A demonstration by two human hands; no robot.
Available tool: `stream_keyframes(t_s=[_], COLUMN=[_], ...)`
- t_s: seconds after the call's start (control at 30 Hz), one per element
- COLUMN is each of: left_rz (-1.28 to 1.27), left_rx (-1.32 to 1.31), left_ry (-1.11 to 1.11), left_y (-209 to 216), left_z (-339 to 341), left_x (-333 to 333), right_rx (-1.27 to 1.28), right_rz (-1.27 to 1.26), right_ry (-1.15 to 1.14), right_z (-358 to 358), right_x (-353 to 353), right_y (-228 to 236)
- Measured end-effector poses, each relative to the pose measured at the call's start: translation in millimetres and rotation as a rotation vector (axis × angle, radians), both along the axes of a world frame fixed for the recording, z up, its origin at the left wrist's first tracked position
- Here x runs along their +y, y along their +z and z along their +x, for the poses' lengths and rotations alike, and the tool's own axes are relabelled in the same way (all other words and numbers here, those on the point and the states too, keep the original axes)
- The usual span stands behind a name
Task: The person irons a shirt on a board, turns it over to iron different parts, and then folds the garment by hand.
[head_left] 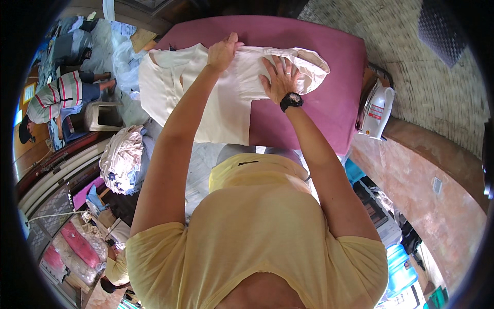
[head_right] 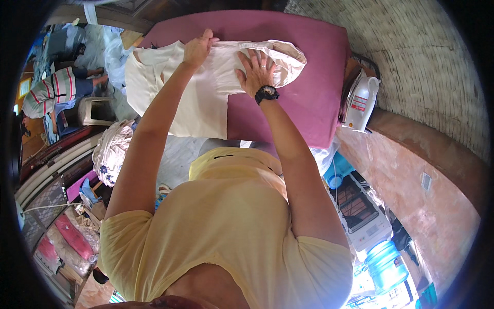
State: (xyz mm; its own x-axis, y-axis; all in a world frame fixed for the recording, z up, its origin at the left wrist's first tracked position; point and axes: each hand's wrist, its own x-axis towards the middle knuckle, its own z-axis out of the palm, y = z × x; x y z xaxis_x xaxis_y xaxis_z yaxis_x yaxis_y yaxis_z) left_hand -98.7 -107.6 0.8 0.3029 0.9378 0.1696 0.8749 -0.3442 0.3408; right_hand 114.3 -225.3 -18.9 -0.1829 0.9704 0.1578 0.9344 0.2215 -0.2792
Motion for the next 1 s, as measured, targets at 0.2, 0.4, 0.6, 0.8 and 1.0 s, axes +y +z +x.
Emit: stream_keyframes(t_s=[0.2, 0.4, 0.6, 0.8, 1.0], left_rz=[0.022, 0.133, 0.009, 0.242, -0.055], left_rx=[0.086, 0.163, -0.522, -0.032, -0.237], left_ry=[-0.327, 0.118, -0.333, -0.207, -0.363], left_y=[6, 22, -14, -11, -49], left_z=[-23, -7, 66, 88, 113], left_x=[1, -24, -80, -92, -99], right_rx=[-0.087, -0.064, -0.009, 0.062, 0.221], right_rz=[-0.076, -0.110, -0.085, 0.043, 0.256], right_ry=[-0.038, -0.054, -0.036, -0.078, 0.053], right_z=[-3, -7, 1, 39, 64], right_x=[1, 2, 8, -4, -23], right_y=[5, 7, 0, -5, 23])
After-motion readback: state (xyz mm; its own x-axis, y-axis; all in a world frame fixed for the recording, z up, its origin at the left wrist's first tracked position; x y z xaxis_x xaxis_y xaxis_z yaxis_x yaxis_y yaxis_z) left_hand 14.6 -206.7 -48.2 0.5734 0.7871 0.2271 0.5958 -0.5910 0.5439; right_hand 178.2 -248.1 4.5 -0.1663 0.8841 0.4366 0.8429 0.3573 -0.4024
